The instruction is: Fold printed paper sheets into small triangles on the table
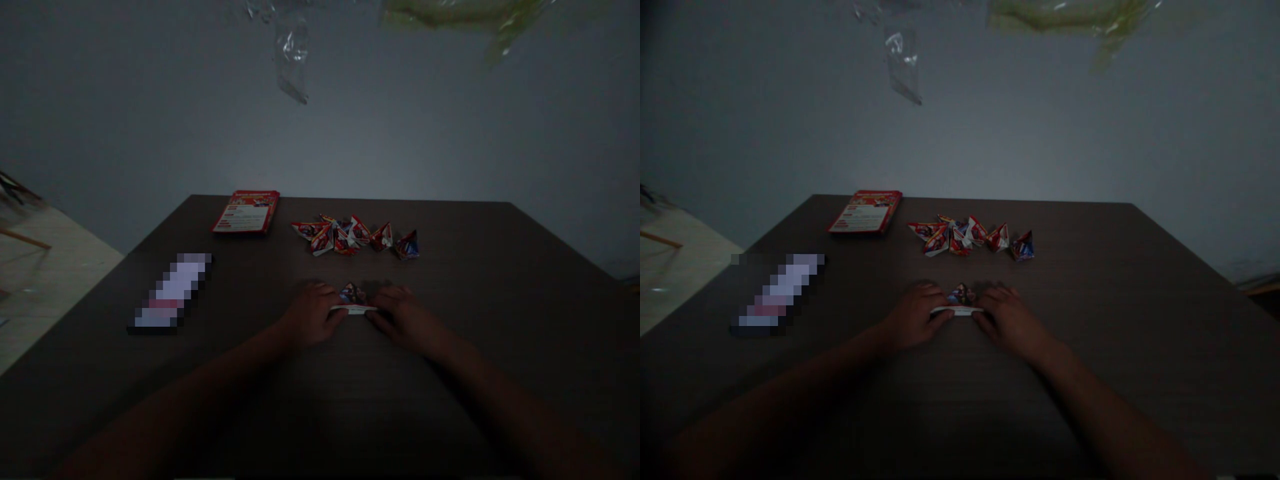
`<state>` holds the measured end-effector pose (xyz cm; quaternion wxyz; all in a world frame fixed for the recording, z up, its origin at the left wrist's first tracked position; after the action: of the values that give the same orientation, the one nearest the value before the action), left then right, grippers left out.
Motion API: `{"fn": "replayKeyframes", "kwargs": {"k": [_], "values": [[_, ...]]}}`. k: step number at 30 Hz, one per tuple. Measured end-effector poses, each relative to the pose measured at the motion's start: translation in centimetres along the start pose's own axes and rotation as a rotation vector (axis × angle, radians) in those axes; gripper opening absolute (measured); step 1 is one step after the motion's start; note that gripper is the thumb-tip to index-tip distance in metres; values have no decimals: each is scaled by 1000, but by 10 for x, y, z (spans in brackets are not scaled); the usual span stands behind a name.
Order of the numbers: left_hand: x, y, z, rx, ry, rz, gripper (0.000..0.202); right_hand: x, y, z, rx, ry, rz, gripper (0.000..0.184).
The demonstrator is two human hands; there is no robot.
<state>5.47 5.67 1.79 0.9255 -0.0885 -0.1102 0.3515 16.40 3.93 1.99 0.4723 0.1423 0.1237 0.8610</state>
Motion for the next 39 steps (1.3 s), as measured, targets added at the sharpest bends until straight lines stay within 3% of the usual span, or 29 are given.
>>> {"fn": "replayKeyframes", "kwargs": {"k": [10, 29, 39], "values": [[2, 6, -1, -78, 10, 88, 20, 7, -2, -3, 0, -27, -71, 22], [8, 6, -1, -64, 56, 132, 18, 15, -10, -4, 9, -1, -168, 26], [3, 11, 1, -177, -4, 130, 22, 13, -9, -1, 20, -29, -173, 26]]}}
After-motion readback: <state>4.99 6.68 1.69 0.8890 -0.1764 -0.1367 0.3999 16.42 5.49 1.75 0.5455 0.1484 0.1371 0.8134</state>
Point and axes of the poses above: each hand's wrist, its own x-axis towards the middle knuckle, its own z-axis out of the back of the hand, y = z × x, the point moved 9 cm from there along x, towards the middle knuckle, and after that the axes turned 2 degrees about x, right-handed, at the moved point
